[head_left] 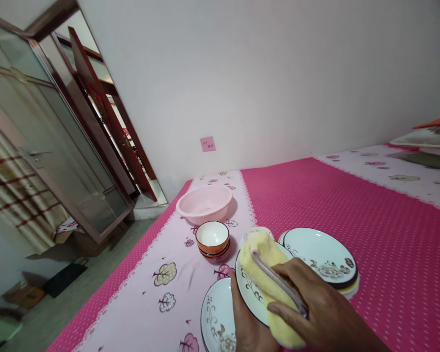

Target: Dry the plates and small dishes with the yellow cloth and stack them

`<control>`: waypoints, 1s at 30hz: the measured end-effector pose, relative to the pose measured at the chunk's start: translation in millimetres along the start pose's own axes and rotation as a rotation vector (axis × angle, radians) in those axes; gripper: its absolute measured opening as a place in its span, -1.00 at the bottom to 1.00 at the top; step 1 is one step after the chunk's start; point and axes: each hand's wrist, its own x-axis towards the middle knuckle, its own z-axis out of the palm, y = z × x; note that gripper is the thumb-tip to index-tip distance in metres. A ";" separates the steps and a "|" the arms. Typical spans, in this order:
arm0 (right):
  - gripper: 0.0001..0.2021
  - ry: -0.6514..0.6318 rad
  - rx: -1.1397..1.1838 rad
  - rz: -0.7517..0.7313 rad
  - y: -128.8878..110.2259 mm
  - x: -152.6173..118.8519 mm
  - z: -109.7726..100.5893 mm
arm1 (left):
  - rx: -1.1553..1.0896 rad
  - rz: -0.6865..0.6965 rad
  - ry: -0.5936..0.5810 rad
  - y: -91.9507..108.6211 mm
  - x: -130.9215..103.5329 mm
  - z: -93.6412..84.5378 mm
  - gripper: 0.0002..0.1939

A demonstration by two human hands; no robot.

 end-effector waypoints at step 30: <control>-0.76 0.014 0.165 0.160 -14.4 2.6 -3.8 | -0.045 -0.076 0.124 -12.9 4.9 -0.9 -0.36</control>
